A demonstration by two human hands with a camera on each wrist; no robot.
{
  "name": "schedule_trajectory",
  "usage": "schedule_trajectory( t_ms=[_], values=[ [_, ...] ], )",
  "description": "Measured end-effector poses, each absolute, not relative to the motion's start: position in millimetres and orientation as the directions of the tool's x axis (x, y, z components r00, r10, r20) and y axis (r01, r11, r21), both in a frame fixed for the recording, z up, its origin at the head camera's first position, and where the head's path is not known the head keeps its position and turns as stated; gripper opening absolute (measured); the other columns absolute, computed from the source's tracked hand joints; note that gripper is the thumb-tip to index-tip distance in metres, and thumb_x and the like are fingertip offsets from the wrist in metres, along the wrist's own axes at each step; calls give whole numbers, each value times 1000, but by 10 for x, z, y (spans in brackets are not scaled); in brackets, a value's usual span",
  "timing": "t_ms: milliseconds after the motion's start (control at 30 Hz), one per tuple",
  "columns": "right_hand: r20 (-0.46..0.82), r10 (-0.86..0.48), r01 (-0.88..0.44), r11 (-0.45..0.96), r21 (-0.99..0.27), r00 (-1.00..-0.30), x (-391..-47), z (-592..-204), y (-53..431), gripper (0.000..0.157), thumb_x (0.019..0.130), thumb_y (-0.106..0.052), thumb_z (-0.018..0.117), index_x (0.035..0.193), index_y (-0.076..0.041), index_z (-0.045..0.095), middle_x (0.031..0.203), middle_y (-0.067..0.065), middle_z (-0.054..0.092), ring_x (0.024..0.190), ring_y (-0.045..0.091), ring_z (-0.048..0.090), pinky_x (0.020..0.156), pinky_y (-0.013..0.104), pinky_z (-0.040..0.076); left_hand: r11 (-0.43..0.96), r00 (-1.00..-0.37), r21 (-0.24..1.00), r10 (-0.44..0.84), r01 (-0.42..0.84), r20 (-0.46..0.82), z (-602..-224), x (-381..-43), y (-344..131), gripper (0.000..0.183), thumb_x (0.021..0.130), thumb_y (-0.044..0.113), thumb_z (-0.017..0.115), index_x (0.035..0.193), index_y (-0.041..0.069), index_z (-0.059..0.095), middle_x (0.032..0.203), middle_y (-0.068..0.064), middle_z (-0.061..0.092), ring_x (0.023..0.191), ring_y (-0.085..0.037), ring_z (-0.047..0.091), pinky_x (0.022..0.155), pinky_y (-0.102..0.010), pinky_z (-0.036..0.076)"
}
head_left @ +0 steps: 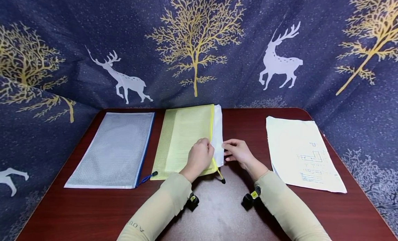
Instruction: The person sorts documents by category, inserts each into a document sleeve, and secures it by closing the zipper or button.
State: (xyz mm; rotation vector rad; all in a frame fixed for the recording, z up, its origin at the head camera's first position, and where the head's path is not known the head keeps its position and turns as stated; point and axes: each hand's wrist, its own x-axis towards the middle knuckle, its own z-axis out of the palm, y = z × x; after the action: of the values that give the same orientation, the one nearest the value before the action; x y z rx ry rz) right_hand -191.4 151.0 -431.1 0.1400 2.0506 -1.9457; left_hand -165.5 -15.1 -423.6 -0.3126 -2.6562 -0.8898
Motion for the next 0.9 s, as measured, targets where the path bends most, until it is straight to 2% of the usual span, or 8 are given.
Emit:
schedule_trajectory(
  t_ms=[300, 600, 700, 900],
  values=[
    [-271, -135, 256, 117, -960, -953, -1923, -4295, 1413, 30, 89, -8, 60, 113, 10, 57, 76, -5, 63, 59, 9, 60, 47, 22, 50, 780, -926, 545, 113, 308, 361, -4242, -1655, -155, 12, 87, 11, 52, 82, 4, 60, 79, -8, 62, 67, -23, 60, 59, -33, 49],
    [-257, -64, 238, 210, -948, -964, -2031, -4252, 1362, 32, 89, -9, 59, 118, 4, 60, 84, 5, 66, 60, 10, 62, 48, 25, 51, 782, -931, 544, 123, 304, 343, -4228, -1652, -161, 10, 87, 10, 53, 82, 4, 59, 78, -6, 60, 65, -20, 56, 58, -31, 48],
    [-238, -42, 224, 212, -951, -970, -2112, -4226, 1338, 34, 90, -10, 59, 120, 6, 58, 85, 8, 66, 59, 9, 62, 48, 24, 52, 788, -934, 537, 127, 300, 335, -4232, -1647, -145, 11, 88, 10, 52, 80, 5, 58, 76, -5, 59, 64, -20, 56, 57, -30, 47],
    [-206, 12, 203, 247, -948, -978, -2232, -4206, 1336, 28, 90, -5, 57, 113, 10, 61, 83, 12, 66, 55, 7, 61, 49, 23, 54, 793, -930, 530, 122, 301, 345, -4238, -1637, -119, 9, 86, 11, 54, 78, 7, 57, 74, -5, 58, 62, -20, 56, 54, -29, 46]
  ],
)
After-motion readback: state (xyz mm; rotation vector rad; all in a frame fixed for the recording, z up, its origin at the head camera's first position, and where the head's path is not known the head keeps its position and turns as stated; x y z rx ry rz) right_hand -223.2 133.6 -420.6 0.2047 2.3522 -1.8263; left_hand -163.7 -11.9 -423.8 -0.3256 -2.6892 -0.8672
